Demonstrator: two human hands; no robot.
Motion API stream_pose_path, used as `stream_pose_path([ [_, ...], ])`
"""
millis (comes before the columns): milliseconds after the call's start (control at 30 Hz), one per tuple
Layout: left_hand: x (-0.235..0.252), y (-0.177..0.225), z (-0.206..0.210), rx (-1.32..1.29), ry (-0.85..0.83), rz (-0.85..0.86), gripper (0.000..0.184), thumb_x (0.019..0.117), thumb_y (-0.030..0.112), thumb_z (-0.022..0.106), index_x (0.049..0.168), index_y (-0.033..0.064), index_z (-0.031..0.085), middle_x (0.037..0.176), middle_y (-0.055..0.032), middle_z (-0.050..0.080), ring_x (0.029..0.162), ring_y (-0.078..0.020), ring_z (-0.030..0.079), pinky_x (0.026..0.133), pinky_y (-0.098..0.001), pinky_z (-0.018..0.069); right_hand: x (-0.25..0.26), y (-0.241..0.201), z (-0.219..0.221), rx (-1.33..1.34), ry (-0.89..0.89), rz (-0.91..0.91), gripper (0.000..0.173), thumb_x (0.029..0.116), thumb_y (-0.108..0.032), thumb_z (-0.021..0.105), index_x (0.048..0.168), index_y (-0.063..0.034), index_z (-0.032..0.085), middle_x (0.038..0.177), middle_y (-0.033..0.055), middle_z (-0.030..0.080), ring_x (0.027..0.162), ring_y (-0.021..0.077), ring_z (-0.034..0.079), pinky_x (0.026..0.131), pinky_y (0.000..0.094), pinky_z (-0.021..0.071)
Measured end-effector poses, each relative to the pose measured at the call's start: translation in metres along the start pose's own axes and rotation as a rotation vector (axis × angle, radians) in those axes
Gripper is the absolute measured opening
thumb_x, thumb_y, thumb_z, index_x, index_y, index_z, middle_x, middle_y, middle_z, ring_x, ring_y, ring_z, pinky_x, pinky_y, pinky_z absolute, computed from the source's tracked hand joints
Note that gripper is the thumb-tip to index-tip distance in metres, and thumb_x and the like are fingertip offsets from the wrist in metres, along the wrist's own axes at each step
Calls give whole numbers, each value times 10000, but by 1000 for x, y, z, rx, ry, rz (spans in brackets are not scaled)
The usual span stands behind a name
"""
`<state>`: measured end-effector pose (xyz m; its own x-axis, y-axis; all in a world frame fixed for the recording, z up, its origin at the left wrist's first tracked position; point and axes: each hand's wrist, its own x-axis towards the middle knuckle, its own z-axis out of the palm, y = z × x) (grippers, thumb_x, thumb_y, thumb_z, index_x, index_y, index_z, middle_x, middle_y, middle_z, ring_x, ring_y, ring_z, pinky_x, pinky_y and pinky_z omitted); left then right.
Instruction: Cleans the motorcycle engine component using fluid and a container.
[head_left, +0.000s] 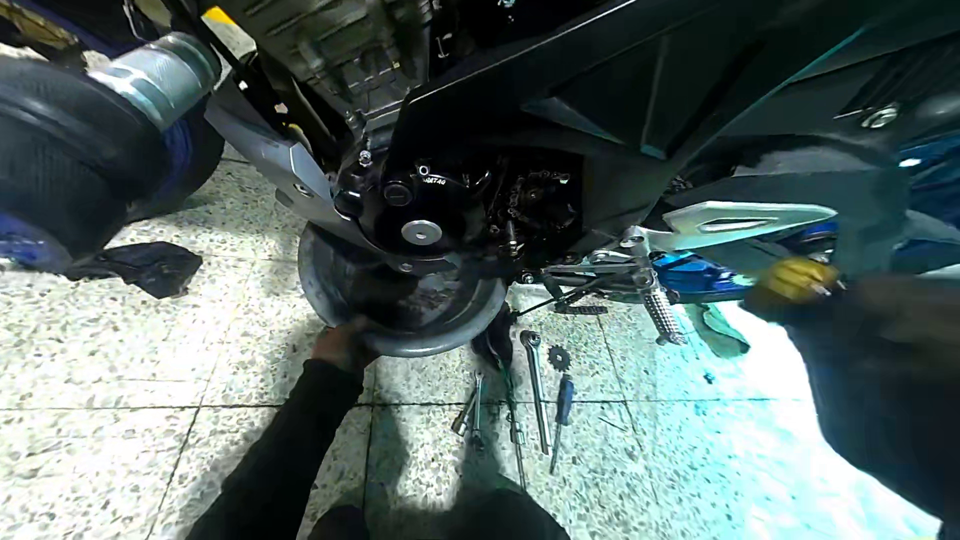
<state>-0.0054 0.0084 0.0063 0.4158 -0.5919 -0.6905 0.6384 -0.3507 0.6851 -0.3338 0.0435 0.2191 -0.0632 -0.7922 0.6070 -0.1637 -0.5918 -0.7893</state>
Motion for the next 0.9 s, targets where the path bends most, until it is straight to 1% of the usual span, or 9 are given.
stream_pose_path([
  [133, -4, 2, 0, 43, 15, -16, 221, 947, 85, 638, 1136, -29, 616, 914, -164, 670, 741, -235, 658, 647, -407, 580, 52, -27, 58, -47, -375, -51, 428, 916, -300, 616, 1142, 57, 549, 1094, 123, 633, 1088, 188, 617, 991, 330, 502],
  [267, -4, -1, 0, 19, 66, -81, 306, 906, 82, 689, 1180, -27, 607, 927, -196, 677, 701, -260, 669, 609, -415, 586, 68, -48, 94, -499, -470, -107, 281, 957, -113, 562, 1136, 103, 569, 951, 86, 633, 888, 51, 632, 814, 168, 512],
  [400, -10, -3, 1, -70, 63, -91, 339, 883, 9, 689, 1201, -17, 576, 897, -200, 673, 656, -268, 680, 576, -413, 600, 66, -29, 97, -257, -402, -150, 407, 955, -209, 530, 1184, 127, 519, 990, 97, 634, 945, 84, 638, 871, 220, 533],
  [467, -13, 1, 3, -53, 80, -116, 370, 856, -20, 697, 1203, -17, 569, 888, -200, 673, 633, -259, 677, 552, -394, 596, 61, -24, 85, -343, -440, -131, 517, 951, -282, 525, 1248, 141, 497, 1046, 107, 632, 991, 87, 627, 902, 243, 520],
  [633, -12, 2, 4, -42, 100, -129, 364, 834, -23, 707, 1175, -18, 581, 882, -197, 676, 637, -258, 680, 541, -390, 593, 66, -34, 72, -648, -601, -53, 507, 944, -272, 494, 1231, 144, 531, 1047, 139, 637, 990, 108, 621, 898, 247, 511],
  [733, -13, 2, 4, -35, 97, -121, 345, 860, -4, 694, 1185, -21, 583, 888, -197, 674, 653, -259, 680, 559, -396, 595, 67, -39, 78, -588, -627, -53, 515, 957, -269, 502, 1255, 152, 511, 1064, 128, 636, 1004, 78, 615, 917, 221, 504],
  [767, -13, 2, 4, -25, 99, -124, 337, 863, 1, 691, 1183, -17, 586, 889, -198, 680, 647, -256, 682, 549, -392, 593, 65, -41, 82, -527, -588, -60, 485, 957, -256, 523, 1231, 145, 529, 1036, 128, 646, 973, 87, 628, 894, 234, 520],
  [867, -12, 1, 4, -32, 93, -122, 345, 858, -11, 684, 1188, -11, 582, 909, -204, 676, 667, -269, 682, 552, -410, 590, 61, -55, 113, -467, -546, -187, 260, 909, -151, 503, 859, 88, 595, 727, 97, 637, 659, 81, 597, 608, 211, 511],
  [900, -11, 1, 3, -38, 92, -114, 345, 855, -15, 682, 1185, -12, 584, 910, -204, 675, 671, -271, 682, 555, -412, 591, 61, -53, 100, -608, -670, -293, 301, 929, -165, 466, 895, 101, 602, 762, 110, 639, 704, 112, 601, 635, 241, 513],
])
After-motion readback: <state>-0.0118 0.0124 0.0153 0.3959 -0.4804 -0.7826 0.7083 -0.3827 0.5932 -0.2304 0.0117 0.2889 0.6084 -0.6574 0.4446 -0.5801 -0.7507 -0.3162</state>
